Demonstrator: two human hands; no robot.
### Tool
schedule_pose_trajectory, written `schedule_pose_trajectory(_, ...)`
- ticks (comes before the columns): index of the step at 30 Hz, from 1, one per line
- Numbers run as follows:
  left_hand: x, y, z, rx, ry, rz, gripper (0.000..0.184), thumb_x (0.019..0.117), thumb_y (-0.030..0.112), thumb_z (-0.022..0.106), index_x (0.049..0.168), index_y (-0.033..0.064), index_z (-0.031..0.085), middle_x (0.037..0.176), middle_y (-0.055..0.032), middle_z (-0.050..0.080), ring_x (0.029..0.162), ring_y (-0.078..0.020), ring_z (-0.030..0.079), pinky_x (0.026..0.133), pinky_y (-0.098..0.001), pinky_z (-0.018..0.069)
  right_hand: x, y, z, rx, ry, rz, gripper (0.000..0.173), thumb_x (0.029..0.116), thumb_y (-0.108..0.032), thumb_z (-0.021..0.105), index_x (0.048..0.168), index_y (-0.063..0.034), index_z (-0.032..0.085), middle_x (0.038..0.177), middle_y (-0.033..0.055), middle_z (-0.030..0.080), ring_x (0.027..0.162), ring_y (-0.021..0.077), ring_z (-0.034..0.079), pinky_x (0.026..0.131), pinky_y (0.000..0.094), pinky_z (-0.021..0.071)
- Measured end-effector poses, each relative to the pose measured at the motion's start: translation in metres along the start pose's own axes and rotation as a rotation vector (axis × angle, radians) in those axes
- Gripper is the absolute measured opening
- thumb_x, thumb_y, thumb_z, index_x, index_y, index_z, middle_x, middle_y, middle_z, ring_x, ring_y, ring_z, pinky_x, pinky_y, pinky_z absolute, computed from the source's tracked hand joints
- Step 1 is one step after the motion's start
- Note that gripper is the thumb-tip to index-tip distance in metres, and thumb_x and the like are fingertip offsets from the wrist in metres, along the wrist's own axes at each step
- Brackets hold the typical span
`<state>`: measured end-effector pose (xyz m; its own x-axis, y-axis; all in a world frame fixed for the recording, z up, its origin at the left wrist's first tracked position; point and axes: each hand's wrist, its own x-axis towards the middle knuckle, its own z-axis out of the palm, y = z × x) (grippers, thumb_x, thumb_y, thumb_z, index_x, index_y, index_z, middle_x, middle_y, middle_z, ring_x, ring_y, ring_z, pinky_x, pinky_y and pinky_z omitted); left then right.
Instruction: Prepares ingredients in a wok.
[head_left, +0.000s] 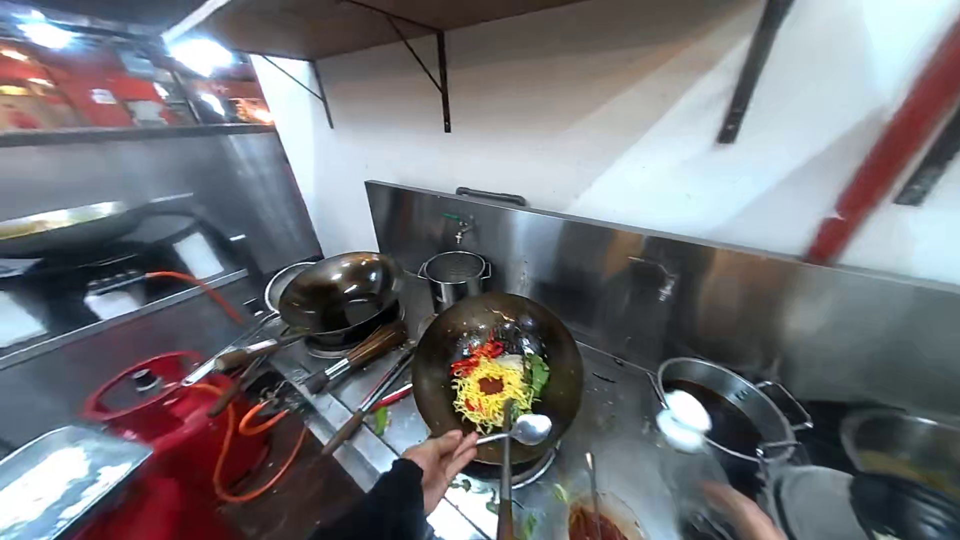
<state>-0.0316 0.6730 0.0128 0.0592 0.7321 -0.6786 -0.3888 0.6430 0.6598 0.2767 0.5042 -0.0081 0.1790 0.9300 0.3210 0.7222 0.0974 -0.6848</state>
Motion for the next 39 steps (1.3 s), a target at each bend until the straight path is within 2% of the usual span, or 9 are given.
schedule_pose_trajectory(2,0.003,0.001,-0.027,-0.016,-0.023,-0.12,0.026,0.1077,0.001,0.041,0.132,-0.0075,0.044,0.105,-0.014,0.06,0.082,-0.0097,0.065,0.074,-0.0198,0.0542,0.034,-0.005,0.036,0.011,-0.026,-0.056,0.071,0.0772,-0.02,0.084,0.132,0.0156,0.056,0.123,0.0367,0.064,0.113,0.0486,0.065,0.099,0.0595,0.0513)
schedule_pose_trajectory(5,0.005,-0.012,-0.059,0.075,-0.122,-0.196,0.018,0.1063,-0.001,0.042,0.122,-0.006,0.048,0.091,-0.0089,0.065,0.074,-0.0072,0.066,0.071,-0.0199,0.0562,0.078,-0.021,0.082,0.051,-0.078,-0.036,0.072,0.0727,-0.012,0.085,0.135,0.0118,0.056,0.124,0.0321,0.065,0.114,0.0438,0.066,0.1,0.0572,0.0513)
schedule_pose_trajectory(8,0.014,-0.002,-0.075,0.234,-0.207,-0.13,0.033,0.1064,-0.001,0.045,0.139,-0.0031,0.04,0.102,-0.0104,0.066,0.084,-0.0131,0.069,0.079,-0.0294,0.0576,0.11,-0.031,0.114,0.054,-0.097,-0.05,0.072,0.0702,-0.013,0.084,0.134,0.0091,0.058,0.121,0.0276,0.068,0.11,0.0386,0.068,0.096,0.055,0.0529)
schedule_pose_trajectory(10,0.022,0.017,-0.076,0.321,-0.219,-0.071,0.043,0.104,-0.003,0.05,0.146,-0.003,0.04,0.106,-0.013,0.069,0.087,-0.0158,0.069,0.08,-0.032,0.0563,0.128,-0.037,0.126,-0.015,-0.182,0.002,0.073,0.0712,-0.015,0.085,0.137,0.0045,0.058,0.123,0.0248,0.068,0.112,0.0382,0.067,0.097,0.0562,0.0521)
schedule_pose_trajectory(13,0.037,0.052,-0.07,0.372,-0.222,-0.009,0.037,0.1003,-0.005,0.057,0.137,-0.0037,0.052,0.099,-0.0112,0.07,0.081,-0.015,0.068,0.075,-0.0299,0.0561,0.157,-0.044,0.137,-0.196,-0.342,0.09,0.074,0.0744,-0.021,0.085,0.141,-0.0039,0.058,0.125,0.0249,0.067,0.115,0.0423,0.065,0.099,0.0613,0.0493)
schedule_pose_trajectory(21,0.093,0.081,-0.054,0.477,-0.28,0.024,0.033,0.095,-0.009,0.063,0.128,-0.0081,0.058,0.092,-0.0135,0.07,0.074,-0.0145,0.067,0.071,-0.0271,0.057,0.208,-0.064,0.15,-0.536,-0.614,0.277,0.076,0.0819,-0.029,0.082,0.15,-0.0206,0.05,0.138,0.0212,0.059,0.123,0.0419,0.06,0.098,0.0623,0.0483)
schedule_pose_trajectory(25,0.098,0.086,-0.049,0.52,-0.332,0.03,0.039,0.0946,-0.008,0.065,0.132,-0.008,0.055,0.102,-0.0163,0.07,0.081,-0.0167,0.069,0.076,-0.0293,0.0571,0.215,-0.064,0.157,-0.587,-0.614,0.303,0.076,0.0808,-0.028,0.082,0.149,-0.0223,0.05,0.137,0.0211,0.06,0.122,0.0435,0.06,0.097,0.0638,0.0485)
schedule_pose_trajectory(34,0.118,0.085,-0.053,0.506,-0.351,0.048,0.039,0.091,-0.011,0.067,0.128,-0.0102,0.057,0.096,-0.0143,0.071,0.072,-0.0138,0.067,0.07,-0.0263,0.0566,0.222,-0.065,0.161,-0.677,-0.655,0.319,0.075,0.0808,-0.031,0.082,0.149,-0.0227,0.051,0.136,0.0203,0.061,0.123,0.0423,0.06,0.097,0.064,0.0481)
schedule_pose_trajectory(39,0.116,0.082,-0.057,0.471,-0.4,0.055,0.042,0.0923,-0.009,0.066,0.133,-0.0079,0.054,0.103,-0.016,0.071,0.08,-0.0161,0.068,0.076,-0.0296,0.0572,0.204,-0.048,0.156,-0.335,-0.402,0.164,0.074,0.0726,-0.02,0.088,0.139,-0.005,0.058,0.118,0.0256,0.069,0.109,0.0437,0.067,0.095,0.0651,0.05)
